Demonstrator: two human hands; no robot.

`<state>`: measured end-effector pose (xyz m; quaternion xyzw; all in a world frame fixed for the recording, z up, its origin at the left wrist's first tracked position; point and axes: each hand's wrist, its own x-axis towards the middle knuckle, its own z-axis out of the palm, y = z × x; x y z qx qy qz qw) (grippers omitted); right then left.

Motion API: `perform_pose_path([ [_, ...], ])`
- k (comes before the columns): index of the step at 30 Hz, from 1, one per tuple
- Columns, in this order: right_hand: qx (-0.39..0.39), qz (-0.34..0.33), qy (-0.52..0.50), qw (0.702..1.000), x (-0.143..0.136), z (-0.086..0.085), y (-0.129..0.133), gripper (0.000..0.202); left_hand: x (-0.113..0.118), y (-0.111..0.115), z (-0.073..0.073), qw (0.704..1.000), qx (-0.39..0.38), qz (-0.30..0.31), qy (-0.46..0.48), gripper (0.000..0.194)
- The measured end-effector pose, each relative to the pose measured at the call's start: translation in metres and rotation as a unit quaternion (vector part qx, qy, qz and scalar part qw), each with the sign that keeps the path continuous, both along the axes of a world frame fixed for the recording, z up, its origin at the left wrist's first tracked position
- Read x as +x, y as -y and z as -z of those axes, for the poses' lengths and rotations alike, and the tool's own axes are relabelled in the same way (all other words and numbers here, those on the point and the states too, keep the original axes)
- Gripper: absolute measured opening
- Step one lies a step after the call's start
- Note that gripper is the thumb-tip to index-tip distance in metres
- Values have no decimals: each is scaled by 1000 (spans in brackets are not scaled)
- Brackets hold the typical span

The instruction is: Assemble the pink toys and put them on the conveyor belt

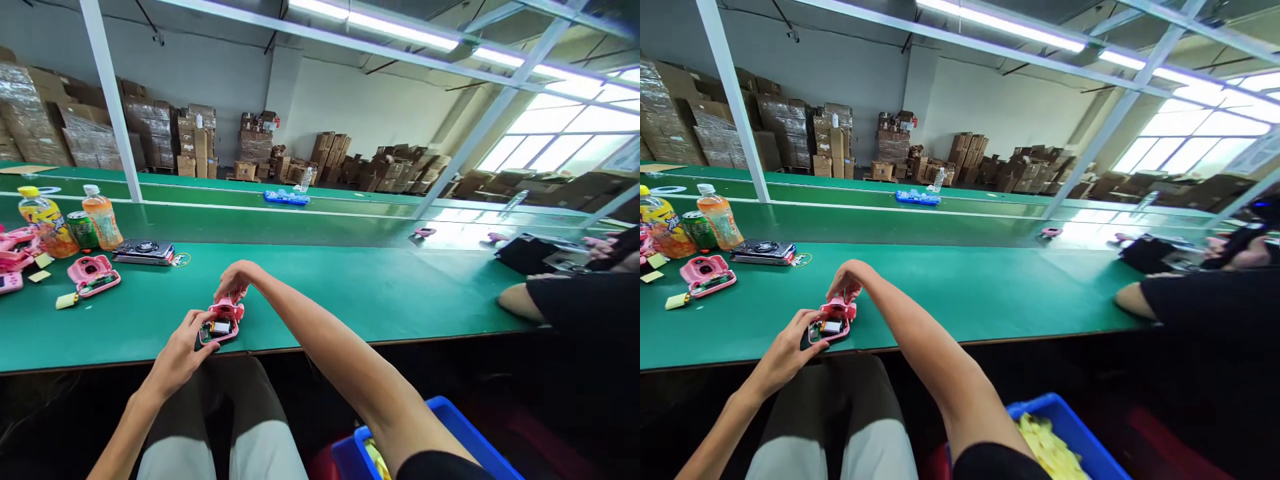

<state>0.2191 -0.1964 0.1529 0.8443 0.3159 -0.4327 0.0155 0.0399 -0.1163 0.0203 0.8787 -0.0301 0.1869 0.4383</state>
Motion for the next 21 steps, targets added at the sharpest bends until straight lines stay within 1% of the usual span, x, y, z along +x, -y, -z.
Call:
perform_pose_path([
  [2,26,-10,19,999,-7,-1,4,38,-1,-1,-1,998,-67,-17,3,43],
  [3,51,-17,33,998,-9,-5,7,37,-1,-2,-1,994,-110,-23,5,45],
  [5,125,-39,64,989,-14,-17,15,32,-1,-1,-4,977,-207,-30,26,50],
  [7,209,-71,82,972,-21,-33,24,22,0,4,-9,951,-299,-44,70,53],
  [8,261,-94,85,957,-25,-41,30,19,0,8,-13,933,-341,-56,98,52],
  [10,370,-155,86,912,-36,-56,41,19,1,17,-25,892,-421,-68,149,50],
  [12,451,-216,88,862,-48,-70,48,18,2,24,-40,858,-479,-49,180,49],
  [13,469,-240,89,845,-54,-77,50,18,2,26,-47,848,-494,-33,188,49],
  [14,469,-260,88,839,-59,-84,51,18,1,26,-55,846,-497,-18,190,49],
  [17,434,-308,64,844,-67,-103,47,19,-2,23,-71,857,-482,9,184,45],
  [19,414,-324,23,851,-67,-112,42,22,-5,18,-75,860,-477,19,179,44],
  [21,408,-327,-27,852,-63,-117,39,25,-7,13,-76,862,-476,24,176,46],
])
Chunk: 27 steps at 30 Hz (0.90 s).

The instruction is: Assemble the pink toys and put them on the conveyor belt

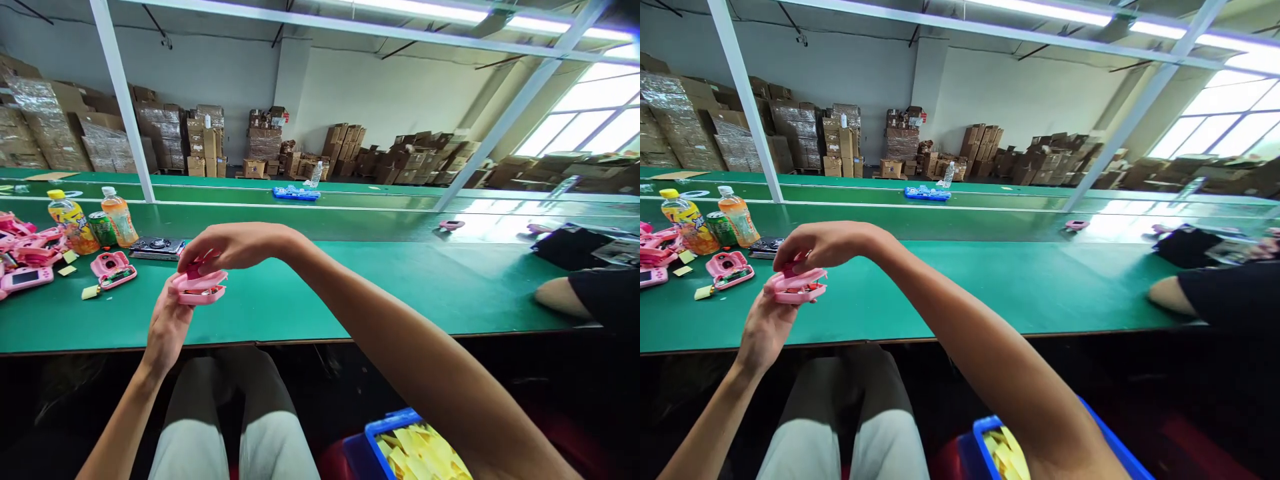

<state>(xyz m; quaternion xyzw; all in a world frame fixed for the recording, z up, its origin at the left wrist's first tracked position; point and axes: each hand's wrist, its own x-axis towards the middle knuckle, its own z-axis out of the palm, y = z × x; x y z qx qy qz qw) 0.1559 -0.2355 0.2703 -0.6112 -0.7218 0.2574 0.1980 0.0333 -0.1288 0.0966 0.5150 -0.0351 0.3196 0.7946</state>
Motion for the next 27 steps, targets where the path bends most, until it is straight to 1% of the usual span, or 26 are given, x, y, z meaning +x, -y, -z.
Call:
perform_pose_path([
  [2,6,0,-29,1000,2,2,1,29,-1,-4,1,1000,2,0,0,47],
  [3,34,25,-28,999,1,7,3,28,-2,-5,2,1000,1,-1,0,47],
  [4,80,73,-16,994,-1,13,7,25,-2,-6,3,1000,-2,-4,1,46],
  [5,135,142,5,981,-6,22,12,18,-2,-5,4,1000,-8,-8,2,46],
  [6,189,222,31,956,-13,33,17,10,-2,-5,5,1000,-14,-14,3,46],
  [7,229,298,55,925,-21,45,24,16,-2,-3,6,1000,-19,-19,2,47],
  [8,248,357,75,897,-29,58,30,29,-2,-1,7,1000,-21,-21,-4,46],
  [9,248,397,86,879,-38,72,35,39,-2,2,8,999,-19,-20,-14,46],
  [10,240,418,86,872,-45,85,40,45,-2,5,9,999,-13,-17,-27,46],
  [11,234,424,71,872,-52,97,42,45,-2,8,10,999,-3,-15,-38,47],
  [13,246,422,5,873,-59,116,43,38,0,14,12,998,21,-26,-50,49],
  [15,280,427,-69,857,-61,130,39,30,3,19,14,996,36,-58,-51,50],
  [16,300,432,-91,846,-61,136,37,27,5,21,15,995,38,-74,-55,51],
  [18,346,451,-84,819,-61,147,33,26,8,25,18,992,37,-97,-69,51],
  [20,391,467,-46,792,-61,158,32,28,12,31,22,990,28,-114,-83,53],
  [22,422,479,-8,770,-61,171,33,31,15,39,25,990,6,-118,-83,54],
  [24,428,481,4,766,-61,183,35,32,18,48,29,991,-17,-117,-69,57],
  [27,422,483,-15,767,-60,199,39,30,21,57,34,989,-41,-126,-65,60],
])
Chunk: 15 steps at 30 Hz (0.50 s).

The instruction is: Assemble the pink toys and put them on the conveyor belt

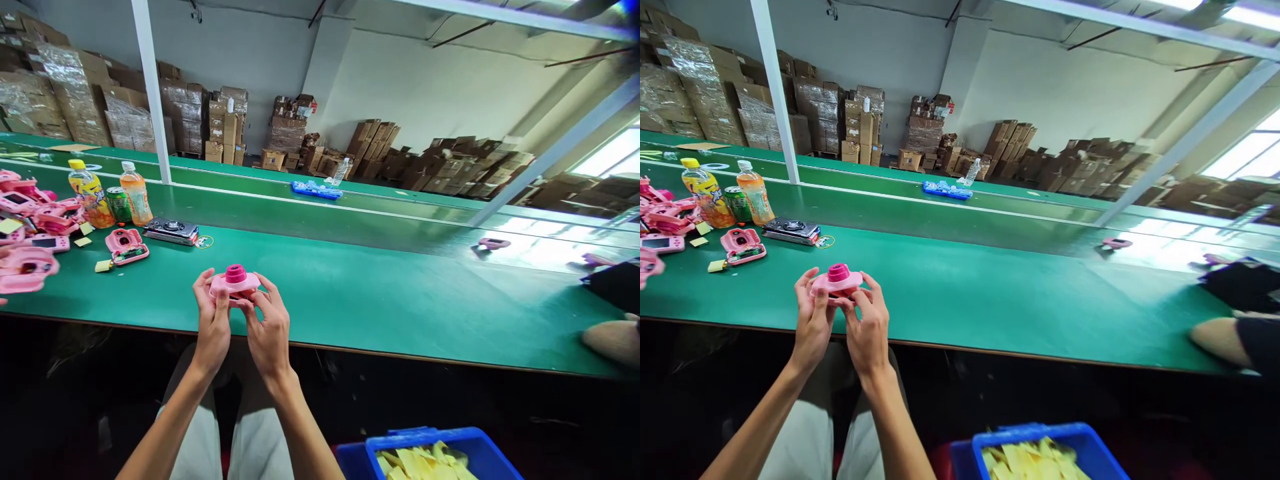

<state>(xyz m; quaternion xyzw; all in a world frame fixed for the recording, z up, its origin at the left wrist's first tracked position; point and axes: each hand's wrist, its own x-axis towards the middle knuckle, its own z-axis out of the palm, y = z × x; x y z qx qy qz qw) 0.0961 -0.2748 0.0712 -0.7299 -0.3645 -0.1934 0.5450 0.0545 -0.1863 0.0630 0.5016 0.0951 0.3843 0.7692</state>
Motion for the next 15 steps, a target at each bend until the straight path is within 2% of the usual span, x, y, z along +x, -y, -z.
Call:
perform_pose_path([
  [5,65,-2,-35,997,3,17,6,29,3,7,10,997,-73,19,17,46],
  [8,64,24,-33,997,2,26,7,26,5,9,17,995,-96,32,18,46],
  [11,87,22,-51,995,0,35,5,23,5,9,22,996,-91,25,3,49],
  [15,146,-33,-171,974,4,36,4,33,4,4,26,998,-54,34,-20,45],
])
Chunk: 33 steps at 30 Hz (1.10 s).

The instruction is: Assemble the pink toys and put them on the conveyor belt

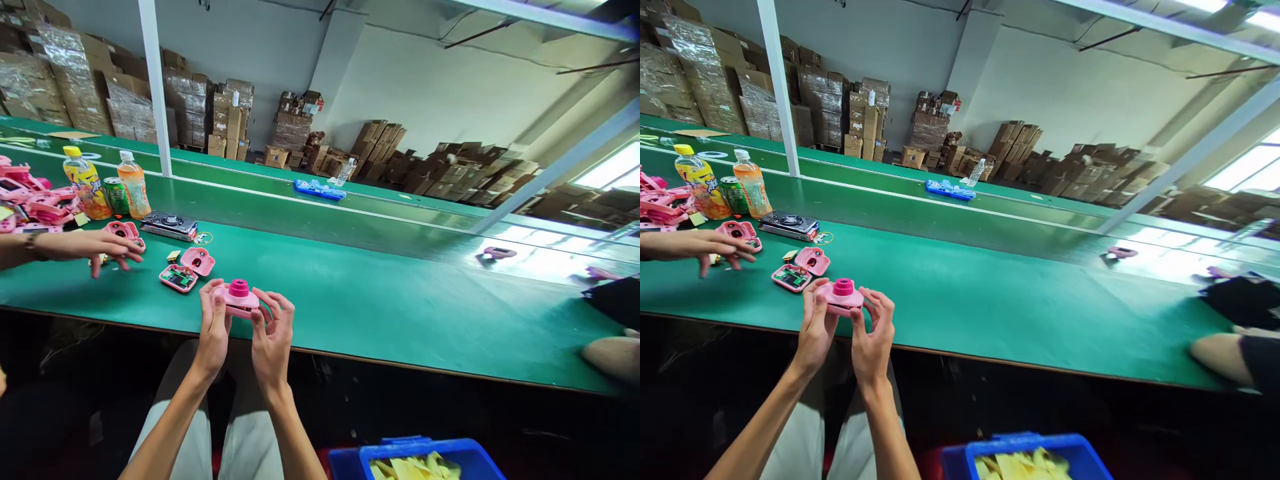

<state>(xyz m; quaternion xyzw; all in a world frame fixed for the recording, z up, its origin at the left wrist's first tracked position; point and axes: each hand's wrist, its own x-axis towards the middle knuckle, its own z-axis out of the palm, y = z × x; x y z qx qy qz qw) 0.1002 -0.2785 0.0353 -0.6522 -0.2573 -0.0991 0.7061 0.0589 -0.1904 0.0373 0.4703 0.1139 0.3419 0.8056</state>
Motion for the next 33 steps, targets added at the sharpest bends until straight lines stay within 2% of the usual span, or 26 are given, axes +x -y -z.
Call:
perform_pose_path([
  [6,-59,-130,-131,981,14,-16,15,31,5,-3,4,996,63,51,-48,45],
  [9,-107,-162,-138,971,22,-21,29,32,5,-6,2,989,115,71,-53,40],
  [11,-149,-162,-112,969,40,-23,38,32,1,-19,1,979,189,58,-57,40],
  [13,-214,-128,-52,967,77,-25,40,34,-2,-45,4,947,308,-5,-92,45],
  [16,-328,-6,39,944,159,-31,29,36,-2,-96,17,848,458,-157,-217,49],
  [18,-361,66,48,929,219,-34,16,34,3,-126,29,785,505,-210,-291,53],
  [21,-387,145,19,910,296,-33,-3,29,14,-147,50,737,536,-226,-345,57],
  [24,-420,185,-11,889,343,-27,-16,35,19,-150,65,718,544,-214,-377,57],
  [26,-433,194,-15,880,355,-22,-21,45,20,-151,67,716,539,-200,-397,55],
  [28,-437,198,3,878,354,-17,-24,59,20,-154,61,717,528,-195,-411,53],
  [30,-437,187,36,879,342,-12,-25,69,24,-160,48,706,517,-195,-443,52],
  [33,-448,136,79,880,308,1,-19,70,34,-172,23,673,502,-192,-508,49],
])
